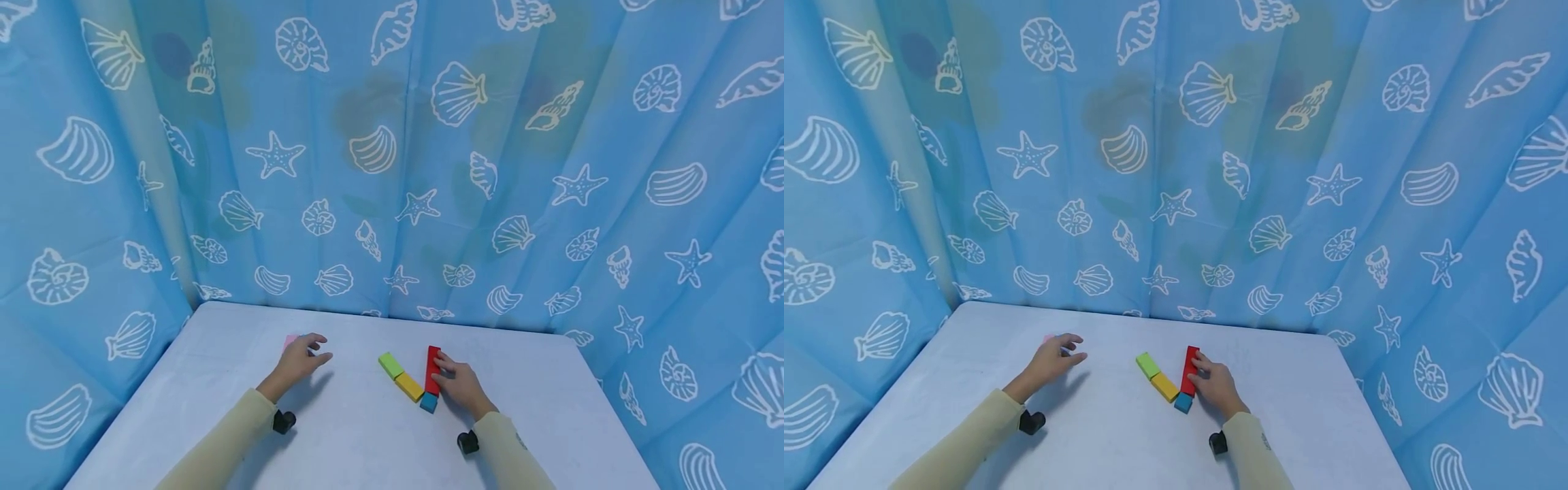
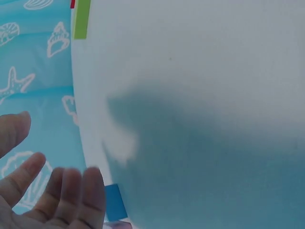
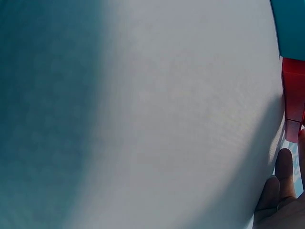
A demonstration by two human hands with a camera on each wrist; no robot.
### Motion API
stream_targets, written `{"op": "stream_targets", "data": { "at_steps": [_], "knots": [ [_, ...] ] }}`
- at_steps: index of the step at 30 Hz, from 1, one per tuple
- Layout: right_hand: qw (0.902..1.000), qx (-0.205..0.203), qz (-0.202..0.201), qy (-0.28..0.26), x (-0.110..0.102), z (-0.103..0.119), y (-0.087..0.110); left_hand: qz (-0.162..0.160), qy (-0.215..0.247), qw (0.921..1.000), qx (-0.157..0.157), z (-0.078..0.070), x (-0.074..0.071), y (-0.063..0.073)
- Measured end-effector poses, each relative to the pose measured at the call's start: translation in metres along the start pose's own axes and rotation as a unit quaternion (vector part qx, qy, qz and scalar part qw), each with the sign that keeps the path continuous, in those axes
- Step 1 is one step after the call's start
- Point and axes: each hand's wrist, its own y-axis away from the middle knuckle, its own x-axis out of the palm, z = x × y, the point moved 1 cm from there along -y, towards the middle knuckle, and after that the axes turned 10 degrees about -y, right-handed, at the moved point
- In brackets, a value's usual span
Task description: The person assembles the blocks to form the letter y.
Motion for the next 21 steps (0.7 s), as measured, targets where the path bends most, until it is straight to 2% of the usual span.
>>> {"op": "stream_targets", "data": {
  "at_steps": [2,6,13,21],
  "knots": [
    [1.0000,0.001,0.000,-0.002,-0.001,0.000,0.000,-0.014,-0.004,0.9999,-0.008,0.001,-0.001,-0.001],
    [1.0000,0.001,0.000,-0.005,-0.001,0.001,0.000,-0.024,-0.015,0.9986,-0.045,0.008,-0.002,-0.003],
    [1.0000,0.004,0.000,-0.009,-0.002,0.002,0.002,-0.007,-0.014,0.9960,-0.088,0.014,-0.001,-0.003],
    [1.0000,-0.004,-0.001,0.006,-0.002,0.004,0.003,0.007,-0.030,0.9940,-0.105,0.020,-0.005,-0.009]
  ]
}}
